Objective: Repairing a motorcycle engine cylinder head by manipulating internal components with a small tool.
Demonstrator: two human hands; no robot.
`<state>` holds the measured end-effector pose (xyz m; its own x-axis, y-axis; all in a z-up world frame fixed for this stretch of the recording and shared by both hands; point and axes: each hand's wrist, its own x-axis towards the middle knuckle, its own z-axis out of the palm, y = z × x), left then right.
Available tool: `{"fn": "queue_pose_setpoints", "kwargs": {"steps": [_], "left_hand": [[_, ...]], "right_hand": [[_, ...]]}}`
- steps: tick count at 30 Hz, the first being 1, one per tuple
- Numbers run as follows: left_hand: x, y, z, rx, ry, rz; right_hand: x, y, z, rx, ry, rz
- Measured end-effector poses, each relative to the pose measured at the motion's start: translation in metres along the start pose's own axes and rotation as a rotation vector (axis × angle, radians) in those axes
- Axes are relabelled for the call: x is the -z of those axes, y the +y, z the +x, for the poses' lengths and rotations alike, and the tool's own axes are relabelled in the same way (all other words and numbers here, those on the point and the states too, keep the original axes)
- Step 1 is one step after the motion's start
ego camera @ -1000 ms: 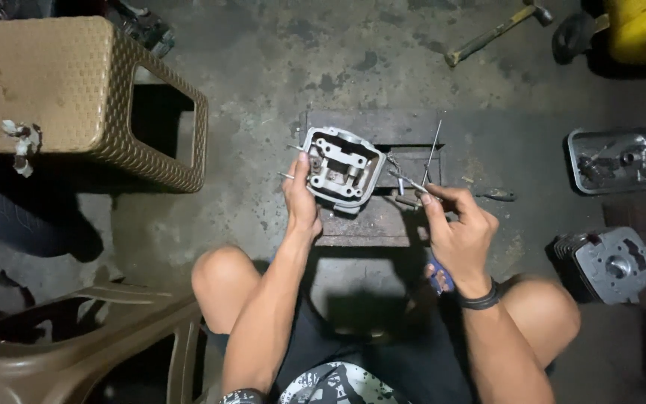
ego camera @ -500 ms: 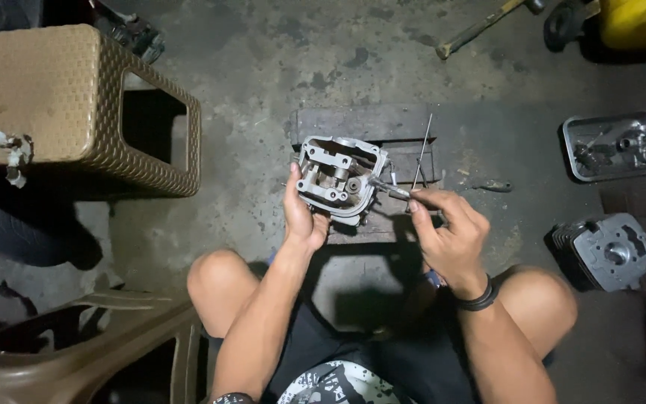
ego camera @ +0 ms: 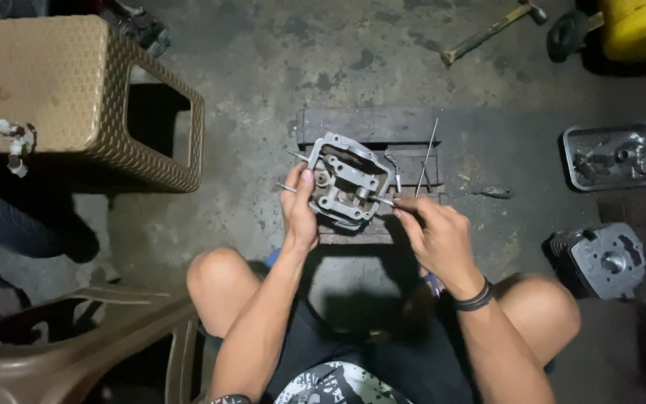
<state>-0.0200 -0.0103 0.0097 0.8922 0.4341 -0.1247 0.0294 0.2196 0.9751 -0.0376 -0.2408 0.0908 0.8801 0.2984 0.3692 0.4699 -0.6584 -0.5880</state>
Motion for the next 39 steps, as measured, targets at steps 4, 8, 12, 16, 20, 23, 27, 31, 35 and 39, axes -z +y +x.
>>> {"fn": "queue_pose_setpoints", "kwargs": {"steps": [4,8,12,16,20,23,27,31,35,39], "left_hand": [[0.009,0.017,-0.002,-0.064,-0.063,0.157],[0.010,0.025,-0.008,-0.056,-0.073,0.166],[0.009,0.018,-0.006,-0.021,-0.077,0.187],[0.006,0.020,-0.015,-0.001,-0.094,0.238],[-0.001,0.029,-0.018,0.023,-0.155,0.276],[-0.003,0.024,-0.015,0.081,-0.144,0.261],[-0.008,0.024,-0.010,0.172,-0.104,0.202],[-0.010,0.022,-0.008,0.231,-0.085,0.160],[-0.013,0.031,-0.007,0.262,-0.126,0.162],[-0.015,0.034,-0.006,0.261,-0.179,0.133]], "right_hand": [[-0.012,0.012,-0.009,-0.050,-0.072,-0.059],[-0.018,0.006,-0.007,-0.177,-0.135,0.090],[-0.015,-0.008,-0.003,-0.328,-0.212,0.257],[-0.027,0.012,-0.008,-0.419,-0.269,0.394],[-0.036,0.011,-0.011,-0.426,-0.266,0.298],[-0.037,0.006,-0.020,-0.363,-0.204,0.125],[-0.034,0.006,-0.022,-0.187,-0.124,0.043],[-0.028,0.003,-0.018,-0.077,-0.111,-0.126],[-0.043,0.027,-0.027,0.081,0.005,-0.281],[-0.051,0.036,-0.029,0.238,0.061,-0.390]]}}
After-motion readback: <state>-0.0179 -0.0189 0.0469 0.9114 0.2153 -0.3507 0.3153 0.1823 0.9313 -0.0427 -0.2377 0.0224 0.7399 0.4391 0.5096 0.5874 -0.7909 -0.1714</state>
